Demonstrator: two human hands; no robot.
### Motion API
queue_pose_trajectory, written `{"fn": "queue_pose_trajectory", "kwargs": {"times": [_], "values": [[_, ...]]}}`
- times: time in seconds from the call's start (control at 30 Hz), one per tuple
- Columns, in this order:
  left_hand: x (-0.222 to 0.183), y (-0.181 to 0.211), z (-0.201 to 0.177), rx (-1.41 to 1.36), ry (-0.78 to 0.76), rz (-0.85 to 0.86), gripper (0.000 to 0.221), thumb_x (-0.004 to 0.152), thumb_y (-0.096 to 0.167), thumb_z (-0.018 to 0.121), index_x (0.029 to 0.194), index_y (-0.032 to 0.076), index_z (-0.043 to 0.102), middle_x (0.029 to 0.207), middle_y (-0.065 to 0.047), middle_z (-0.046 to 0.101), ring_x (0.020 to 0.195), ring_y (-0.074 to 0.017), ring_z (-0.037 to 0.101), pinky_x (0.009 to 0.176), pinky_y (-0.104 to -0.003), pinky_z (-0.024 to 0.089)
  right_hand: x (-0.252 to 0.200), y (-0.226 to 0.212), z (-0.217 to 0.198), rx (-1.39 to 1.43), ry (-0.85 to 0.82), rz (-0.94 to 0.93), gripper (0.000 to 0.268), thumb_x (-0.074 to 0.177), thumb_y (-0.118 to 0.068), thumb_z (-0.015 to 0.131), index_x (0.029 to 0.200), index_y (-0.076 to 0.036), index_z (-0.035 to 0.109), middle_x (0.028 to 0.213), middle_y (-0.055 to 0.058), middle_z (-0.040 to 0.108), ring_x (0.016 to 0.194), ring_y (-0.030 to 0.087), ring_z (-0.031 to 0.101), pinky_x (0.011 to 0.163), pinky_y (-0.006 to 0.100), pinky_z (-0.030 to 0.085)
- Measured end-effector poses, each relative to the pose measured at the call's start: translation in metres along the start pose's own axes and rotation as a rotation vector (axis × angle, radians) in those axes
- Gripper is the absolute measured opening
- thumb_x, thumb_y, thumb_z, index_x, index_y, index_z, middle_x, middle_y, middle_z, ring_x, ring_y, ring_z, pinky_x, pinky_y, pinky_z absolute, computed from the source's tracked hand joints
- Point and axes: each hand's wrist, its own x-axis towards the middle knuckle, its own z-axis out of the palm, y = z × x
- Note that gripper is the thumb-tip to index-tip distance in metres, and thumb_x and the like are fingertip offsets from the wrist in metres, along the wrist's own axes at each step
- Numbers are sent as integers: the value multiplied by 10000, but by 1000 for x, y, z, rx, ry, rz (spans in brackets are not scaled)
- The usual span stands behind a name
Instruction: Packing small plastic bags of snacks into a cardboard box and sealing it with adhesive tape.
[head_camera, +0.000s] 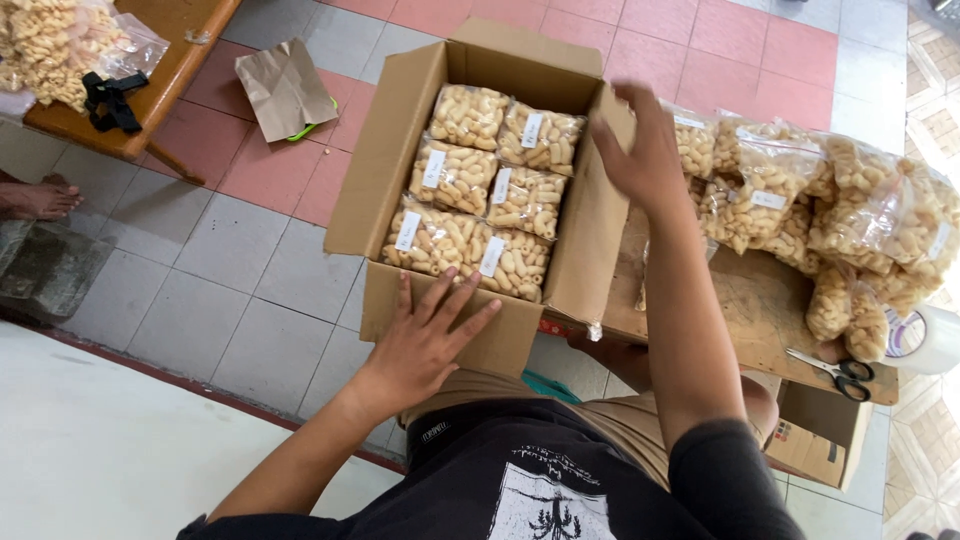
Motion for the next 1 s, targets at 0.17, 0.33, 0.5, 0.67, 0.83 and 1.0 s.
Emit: {"fn": "queue_pose_trajectory", "kwargs": {"times": [0.17,0.33,0.5,0.67,0.83,1.0], "values": [[2,-13,-17,-196,2,59,974,734,184,739,1619,219,334,1714,-155,201,1591,-393,134,1189,-745,112,75,-2,27,-133,-135,449,530,1062,-491,428,1479,-173,347,1314,159,602,1388,393,375,1080,631,184],[5,-39,-67,-552,-35,142,896,693,394,928,1461,122,556,1604,-150,438,1525,-376,324,1239,-643,161,94,16,46,-120,-176,582,519,1052,-541,402,1453,-213,369,1188,116,716,1349,396,496,1143,661,84],[18,-57,-101,-529,225,185,534,783,346,932,1218,121,719,1237,-82,741,1147,-234,691,1143,-522,445,89,42,61,94,285,388,428,1125,-364,573,1457,-229,338,912,-63,607,996,162,661,1058,561,375],[51,-67,-99,-265,486,69,306,966,409,791,1118,145,760,1191,-73,758,1145,-280,684,1135,-571,401,81,28,53,288,347,206,528,1125,-433,374,1506,-67,373,1168,106,454,1131,243,458,1004,411,383],[93,-72,-61,-159,407,-124,539,1004,520,728,1389,147,659,1518,-172,521,1429,-390,467,1165,-740,260,66,12,37,433,366,34,835,986,-695,184,1018,-64,730,1114,105,779,1006,223,697,821,371,530],[117,-83,-18,15,-44,-369,1082,1009,839,487,1694,169,-15,1735,-205,-47,1592,-455,-19,1160,-813,133,55,14,33,272,-24,-53,620,1082,-559,394,1086,-14,690,1216,210,728,1100,364,704,949,618,535]]}}
